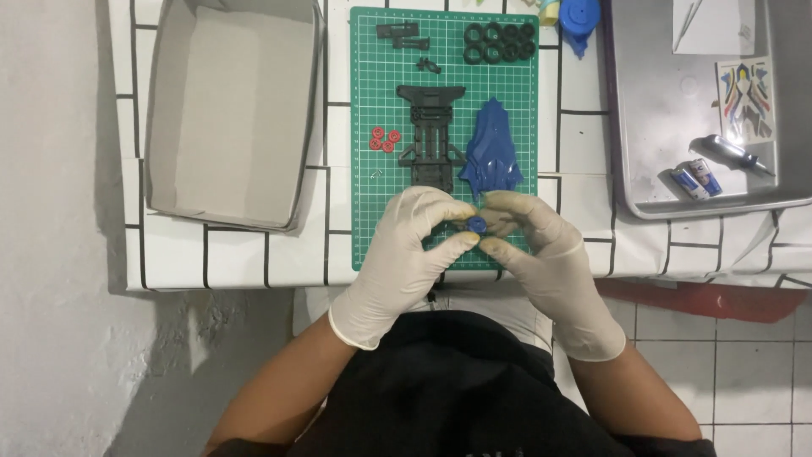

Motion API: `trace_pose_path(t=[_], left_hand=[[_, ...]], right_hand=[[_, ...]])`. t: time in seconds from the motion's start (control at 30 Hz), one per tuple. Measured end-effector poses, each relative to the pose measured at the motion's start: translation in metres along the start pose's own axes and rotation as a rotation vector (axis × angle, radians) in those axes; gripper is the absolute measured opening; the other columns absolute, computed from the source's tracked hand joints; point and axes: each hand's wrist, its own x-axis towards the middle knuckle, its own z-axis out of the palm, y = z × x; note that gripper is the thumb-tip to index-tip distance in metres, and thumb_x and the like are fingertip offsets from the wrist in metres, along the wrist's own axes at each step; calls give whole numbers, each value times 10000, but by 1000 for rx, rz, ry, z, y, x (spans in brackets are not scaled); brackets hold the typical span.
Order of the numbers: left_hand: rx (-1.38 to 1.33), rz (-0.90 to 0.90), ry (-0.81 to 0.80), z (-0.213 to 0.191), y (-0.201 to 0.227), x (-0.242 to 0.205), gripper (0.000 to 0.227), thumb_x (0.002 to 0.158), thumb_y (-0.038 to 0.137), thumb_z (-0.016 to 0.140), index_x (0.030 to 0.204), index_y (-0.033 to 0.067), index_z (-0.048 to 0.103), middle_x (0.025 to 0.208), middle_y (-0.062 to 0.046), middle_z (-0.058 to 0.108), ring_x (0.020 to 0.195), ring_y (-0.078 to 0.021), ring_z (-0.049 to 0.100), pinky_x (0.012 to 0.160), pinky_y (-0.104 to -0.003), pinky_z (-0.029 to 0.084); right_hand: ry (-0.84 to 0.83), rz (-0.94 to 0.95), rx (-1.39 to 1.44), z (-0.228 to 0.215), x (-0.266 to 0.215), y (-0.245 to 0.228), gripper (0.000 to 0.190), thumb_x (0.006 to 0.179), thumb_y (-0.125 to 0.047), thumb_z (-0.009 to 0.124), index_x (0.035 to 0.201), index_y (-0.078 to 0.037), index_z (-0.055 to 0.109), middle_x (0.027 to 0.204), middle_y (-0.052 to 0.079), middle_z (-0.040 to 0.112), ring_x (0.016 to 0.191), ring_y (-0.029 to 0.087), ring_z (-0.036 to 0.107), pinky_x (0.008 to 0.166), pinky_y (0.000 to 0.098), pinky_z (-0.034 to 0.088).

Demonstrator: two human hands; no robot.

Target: The person assembles a toy vehicle by placing a black chassis and blue body shell on a green cutting mat. They then retrieve small wheels, screws, and other components from a metal tray and attach them to the chassis using a screwdriver.

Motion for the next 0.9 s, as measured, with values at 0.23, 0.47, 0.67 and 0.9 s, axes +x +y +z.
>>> trace_pose_path(t=[0.23, 0.47, 0.67, 0.9], left_hand=[[55, 19, -74, -18, 4, 13, 352, 905, 314, 783, 1209, 146, 724, 984, -30, 743, 1097, -260, 650, 1073, -434, 428], [258, 116, -133, -16, -19, 11, 280, 906, 222, 786, 1173, 167, 720, 953, -1, 743, 1081, -211, 645, 1097, -424, 376], [404, 182, -142, -13, -29, 10, 264, 901, 229, 782, 1149, 172, 713, 968, 9, 745, 1089, -195, 652, 1061, -433, 404], [477, 218, -130, -11, -38, 9, 241, 923, 266, 766, 1151, 218, 703, 975, 66, 724, 1105, -138, 625, 1066, -407, 370]], right_hand=[[22, -7, -127, 2, 9, 3, 280, 861, -18, 799, 1130, -38, 725, 983, 93, 722, 914, 158, 645, 886, 343, 537], [22, 10, -282, 10, 9, 5, 253, 851, 21, 806, 1088, -41, 748, 971, 130, 747, 909, 222, 702, 860, 375, 534], [48, 13, -307, 15, 9, 1, 241, 836, 27, 820, 1058, -43, 758, 974, 147, 755, 924, 269, 729, 851, 397, 539], [69, -18, -322, 15, 9, 3, 266, 822, 49, 823, 1063, -47, 766, 977, 154, 757, 974, 335, 735, 864, 447, 535]])
